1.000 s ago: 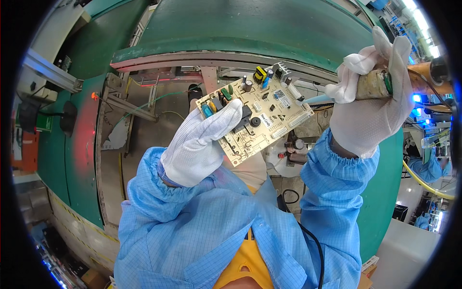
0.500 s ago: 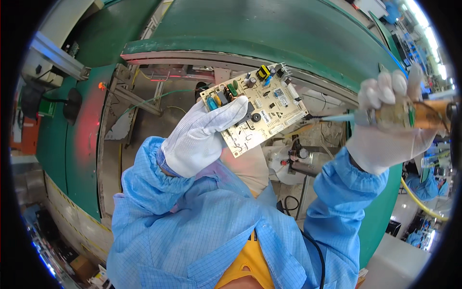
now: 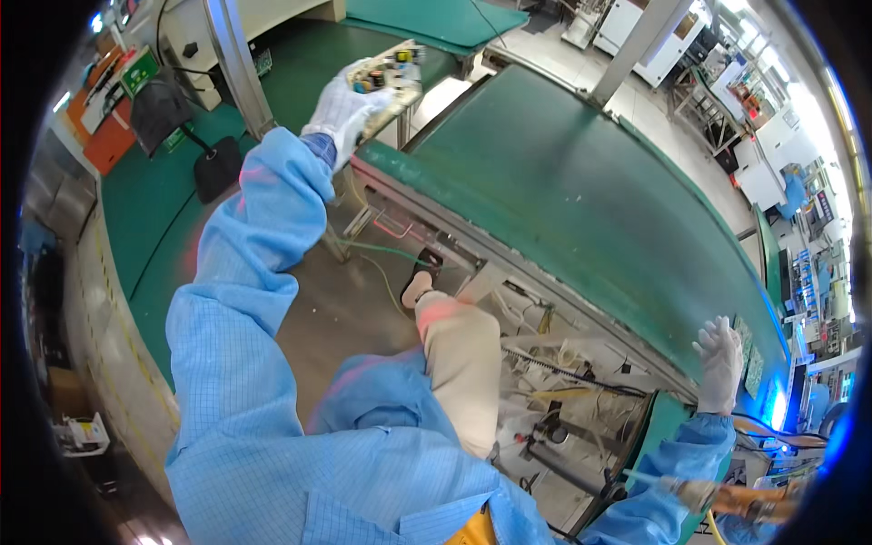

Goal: Assembling and testing circuit boards using an electric screwdriver at a manual assembly station.

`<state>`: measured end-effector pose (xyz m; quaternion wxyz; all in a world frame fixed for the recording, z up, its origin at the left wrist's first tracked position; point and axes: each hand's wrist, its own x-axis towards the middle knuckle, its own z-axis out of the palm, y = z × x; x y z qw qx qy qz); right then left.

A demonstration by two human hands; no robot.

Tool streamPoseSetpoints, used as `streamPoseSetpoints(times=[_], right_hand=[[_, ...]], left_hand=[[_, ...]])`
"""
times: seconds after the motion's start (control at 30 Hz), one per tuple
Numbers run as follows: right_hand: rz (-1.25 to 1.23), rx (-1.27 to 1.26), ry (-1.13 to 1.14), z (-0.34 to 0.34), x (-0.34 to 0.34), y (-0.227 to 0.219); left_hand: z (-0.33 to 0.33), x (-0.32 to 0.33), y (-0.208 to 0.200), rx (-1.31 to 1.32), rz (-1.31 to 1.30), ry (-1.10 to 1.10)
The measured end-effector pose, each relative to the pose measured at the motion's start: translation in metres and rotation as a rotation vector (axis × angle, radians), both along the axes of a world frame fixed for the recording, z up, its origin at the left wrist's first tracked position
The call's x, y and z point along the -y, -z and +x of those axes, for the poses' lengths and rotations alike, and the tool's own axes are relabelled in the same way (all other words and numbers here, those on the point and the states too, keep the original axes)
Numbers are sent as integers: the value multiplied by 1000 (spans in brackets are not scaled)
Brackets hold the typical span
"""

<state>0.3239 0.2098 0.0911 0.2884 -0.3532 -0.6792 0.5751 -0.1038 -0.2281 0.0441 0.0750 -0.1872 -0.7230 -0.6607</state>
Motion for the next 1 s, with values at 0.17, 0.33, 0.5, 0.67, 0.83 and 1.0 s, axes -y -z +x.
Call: streamPoseSetpoints(times=[0.17,0.33,0.5,0.67,0.83,1.0], right_hand=[[676,570,349,50,-178,68],[760,1150,534,77,-194,56],[666,1054,627,132,-260,92],[713,983,529,149,-307,104],[1010,901,736,179,-340,123],[863,1351,441,125,-308,98]], left_hand=[[-92,59,19,-158,-741,-542],[-94,67,18,-117,-1145,-506],[-88,53,20,-106,-1264,-546],[-92,35,26,-157,-1154,-603],[-48,-25,7,-351,-1010,-517],[-9,-65,9,-487,-1047,-402]])
